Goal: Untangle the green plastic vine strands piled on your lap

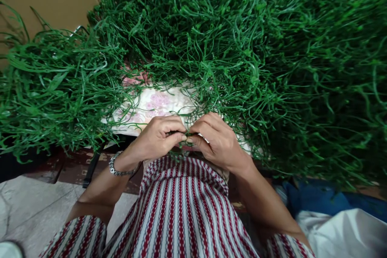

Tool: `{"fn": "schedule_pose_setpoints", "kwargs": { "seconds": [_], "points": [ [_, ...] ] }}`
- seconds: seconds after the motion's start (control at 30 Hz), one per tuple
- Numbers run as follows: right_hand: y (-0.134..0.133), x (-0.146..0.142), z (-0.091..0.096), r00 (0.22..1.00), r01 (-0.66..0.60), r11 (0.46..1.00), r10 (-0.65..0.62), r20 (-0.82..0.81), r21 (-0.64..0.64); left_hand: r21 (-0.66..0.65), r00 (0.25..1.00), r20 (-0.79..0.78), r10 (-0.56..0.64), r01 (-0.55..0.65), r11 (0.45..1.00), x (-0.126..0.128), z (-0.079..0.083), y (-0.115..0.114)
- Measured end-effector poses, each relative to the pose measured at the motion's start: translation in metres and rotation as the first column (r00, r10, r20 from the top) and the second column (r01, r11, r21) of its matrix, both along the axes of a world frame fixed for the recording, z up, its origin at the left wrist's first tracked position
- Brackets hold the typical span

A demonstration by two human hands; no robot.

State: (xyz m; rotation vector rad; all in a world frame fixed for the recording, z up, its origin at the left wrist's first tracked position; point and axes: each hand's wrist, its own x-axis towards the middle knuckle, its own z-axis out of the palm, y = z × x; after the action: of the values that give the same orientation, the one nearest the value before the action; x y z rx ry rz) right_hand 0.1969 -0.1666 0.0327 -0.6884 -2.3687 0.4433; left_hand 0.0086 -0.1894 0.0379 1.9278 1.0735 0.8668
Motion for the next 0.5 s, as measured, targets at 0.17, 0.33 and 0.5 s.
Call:
{"fn": "schedule_pose_setpoints", "kwargs": {
  "seconds": [0.17,0.33,0.5],
  "points": [
    [0.002,0.001,0.003,0.992,-0.105,0.994,0.107,0.064,-0.041,0.065,0.991,0.013,-0.131,0.130,0.989,-0.003,0.001,0.001],
    [0.008,-0.007,-0.003,0.925,-0.355,0.891,0.289,-0.249,-0.285,0.005,0.953,0.154,-0.261,0.264,0.965,-0.006,-0.002,0.002],
    [0.004,-0.012,-0.011,0.822,-0.507,0.703,0.220,-0.526,-0.499,-0.058,0.941,0.267,-0.209,0.232,0.971,-0.012,-0.005,0.000]
  ]
}}
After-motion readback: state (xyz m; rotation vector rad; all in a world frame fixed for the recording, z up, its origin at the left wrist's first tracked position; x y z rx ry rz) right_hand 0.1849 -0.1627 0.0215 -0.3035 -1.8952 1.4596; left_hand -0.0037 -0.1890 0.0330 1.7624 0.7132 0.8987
